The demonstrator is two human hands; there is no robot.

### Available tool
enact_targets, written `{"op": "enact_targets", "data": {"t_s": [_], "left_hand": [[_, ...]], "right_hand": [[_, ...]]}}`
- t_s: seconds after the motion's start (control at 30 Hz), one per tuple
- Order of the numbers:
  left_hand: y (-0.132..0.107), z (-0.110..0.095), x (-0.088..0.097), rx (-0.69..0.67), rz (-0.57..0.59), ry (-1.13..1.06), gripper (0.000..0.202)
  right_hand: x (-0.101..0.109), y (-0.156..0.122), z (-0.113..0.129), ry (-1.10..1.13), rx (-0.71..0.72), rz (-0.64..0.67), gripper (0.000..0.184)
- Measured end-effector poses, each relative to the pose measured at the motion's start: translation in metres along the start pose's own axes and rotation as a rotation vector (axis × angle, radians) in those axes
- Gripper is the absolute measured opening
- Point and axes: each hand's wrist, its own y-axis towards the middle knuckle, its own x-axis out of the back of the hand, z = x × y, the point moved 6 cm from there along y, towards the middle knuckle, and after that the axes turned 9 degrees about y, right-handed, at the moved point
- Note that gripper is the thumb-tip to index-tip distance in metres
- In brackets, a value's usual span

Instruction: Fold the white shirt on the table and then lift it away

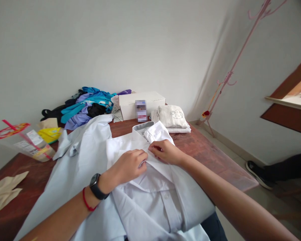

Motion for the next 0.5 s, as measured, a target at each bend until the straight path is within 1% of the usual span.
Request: {"op": "enact_targets", "data": {"t_s": [0.07, 0.17, 0.23, 0.3, 0.37, 0.43, 0.47, 0.5], "left_hand": [[0.000, 0.010, 0.011, 0.087, -0.079, -0.033, 0.011], [-0.003, 0.024, 0.032, 0.190, -0.248, -0.092, 0.010], [-0.008, 0.031, 0.048, 0.217, -0.391, -0.149, 0.010], [-0.015, 0.043, 0.066, 0.264, -0.580, -0.208, 0.012], [-0.026, 0.064, 0.085, 0.354, -0.803, -0.259, 0.012], [-0.041, 0.090, 0.103, 0.454, -1.021, -0.288, 0.010], [-0.047, 0.103, 0.111, 0.485, -1.097, -0.294, 0.009], [-0.052, 0.115, 0.120, 0.504, -1.135, -0.293, 0.010]], "right_hand": [[0.004, 0.000, 0.000, 0.081, -0.018, -0.020, 0.032], [0.010, 0.000, 0.002, 0.176, -0.004, -0.050, 0.036], [0.014, 0.000, 0.003, 0.193, 0.005, -0.070, 0.034], [0.015, 0.000, 0.002, 0.173, 0.011, -0.063, 0.038], [0.013, 0.000, -0.001, 0.112, 0.015, -0.034, 0.042], [0.009, 0.001, -0.005, 0.023, 0.018, 0.001, 0.045], [0.006, 0.001, -0.007, -0.023, 0.020, 0.018, 0.047], [0.004, 0.001, -0.009, -0.063, 0.025, 0.034, 0.050]]}}
